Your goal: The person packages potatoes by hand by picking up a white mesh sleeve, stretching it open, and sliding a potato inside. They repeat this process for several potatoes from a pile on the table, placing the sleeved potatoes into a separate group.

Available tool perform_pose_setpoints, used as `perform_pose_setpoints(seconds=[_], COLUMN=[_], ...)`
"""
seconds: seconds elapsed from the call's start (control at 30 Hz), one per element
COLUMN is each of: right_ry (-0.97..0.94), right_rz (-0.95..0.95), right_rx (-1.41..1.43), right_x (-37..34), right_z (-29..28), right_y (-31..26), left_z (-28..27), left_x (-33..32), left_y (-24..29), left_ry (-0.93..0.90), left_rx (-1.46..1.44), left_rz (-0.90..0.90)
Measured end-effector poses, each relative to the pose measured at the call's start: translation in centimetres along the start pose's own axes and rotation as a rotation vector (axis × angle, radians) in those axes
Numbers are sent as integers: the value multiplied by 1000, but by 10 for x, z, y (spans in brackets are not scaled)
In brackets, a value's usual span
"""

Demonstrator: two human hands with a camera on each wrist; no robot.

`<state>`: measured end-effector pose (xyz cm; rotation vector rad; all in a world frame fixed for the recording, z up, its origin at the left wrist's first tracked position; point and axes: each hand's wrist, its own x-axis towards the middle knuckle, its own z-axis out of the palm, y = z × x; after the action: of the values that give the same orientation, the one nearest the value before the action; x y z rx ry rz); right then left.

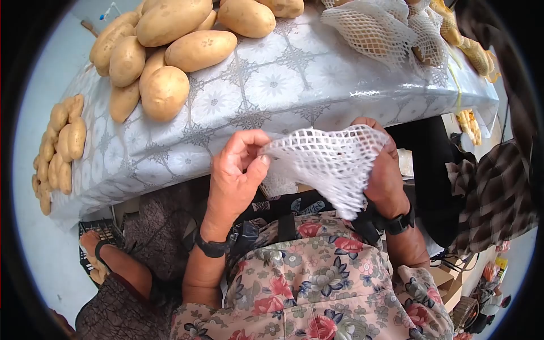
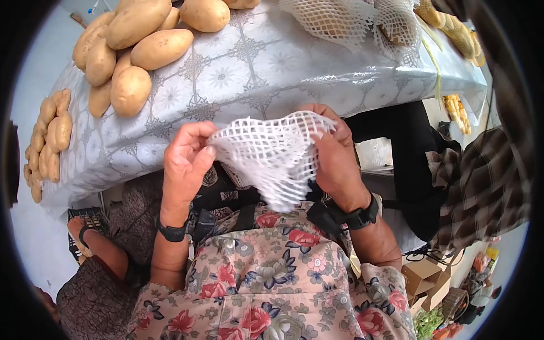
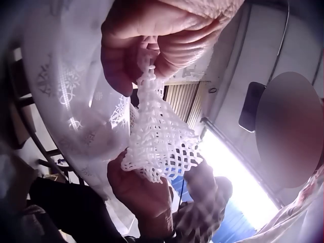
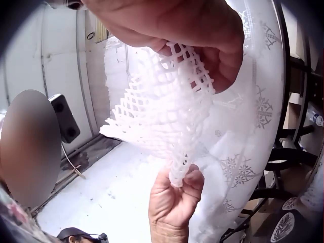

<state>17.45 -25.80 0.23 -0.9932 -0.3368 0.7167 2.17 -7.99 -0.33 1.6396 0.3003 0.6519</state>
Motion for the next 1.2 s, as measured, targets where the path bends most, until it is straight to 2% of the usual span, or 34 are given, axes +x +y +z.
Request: perform_pose_setpoints(seconds=[0.03, 0.13, 0.2, 0.27, 0.33, 0.47, 0.5, 0.6, 0.67, 0.73, 0.77, 0.8, 0.87, 0.93, 0.97, 1.0, 1.03, 1.07, 1.1, 1.13, 1.2], right_ry=[-15, -78, -168, -219, -253, -251, -322, -209, 82, 164, 119, -4, -478, -800, -903, -902, -785, -660, -582, -550, -511], right_rz=[-80, -311, -434, -444, -440, -326, -398, -570, -806, -902, -840, -797, -483, -144, -110, -77, -157, -236, -353, -442, -472], right_rx=[-108, -458, -661, -687, -676, -715, -869, -1215, -1353, -1352, -1318, -1437, -1510, -1298, -1197, -987, -983, -975, -1083, -1047, -967], right_x=[1, 4, 5, 7, 8, 5, 9, 12, 22, 30, 32, 31, 24, 26, 32, 37, 37, 38, 48, 59, 73], right_z=[3, 13, 25, 34, 38, 40, 32, 20, 12, 18, 20, 23, 34, 55, 56, 60, 67, 74, 81, 88, 106], right_y=[-1, -3, -4, -2, -1, -6, -1, -4, -18, -36, -35, -32, -41, -56, -61, -67, -74, -80, -82, -81, -77], left_z=[2, 3, 11, 24, 27, 18, 17, 16, 11, 8, 8, 7, 4, -13, -23, -30, -38, -49, -62, -73, -90], left_x=[1, 1, 0, 1, 3, 6, 6, 3, -2, -7, -10, -10, -10, -9, -9, -10, -11, -10, -8, -4, 7], left_y=[5, 21, 36, 35, 25, 19, 21, 25, 31, 32, 28, 23, 20, 28, 30, 32, 36, 27, 22, 20, 21], left_ry=[41, 176, -2, -94, -71, 39, 66, 34, -93, -257, -304, -288, -189, -77, -18, 34, 129, 215, 293, 370, 530], left_rx=[104, 101, -195, 106, 351, 247, 222, 213, 327, 350, 346, 359, 311, 302, 266, 222, 210, 182, 143, 100, 167], left_rz=[37, 217, 58, 137, 194, 190, 191, 171, 110, 42, 95, 187, 186, 88, 64, 40, 46, 151, 195, 240, 264])
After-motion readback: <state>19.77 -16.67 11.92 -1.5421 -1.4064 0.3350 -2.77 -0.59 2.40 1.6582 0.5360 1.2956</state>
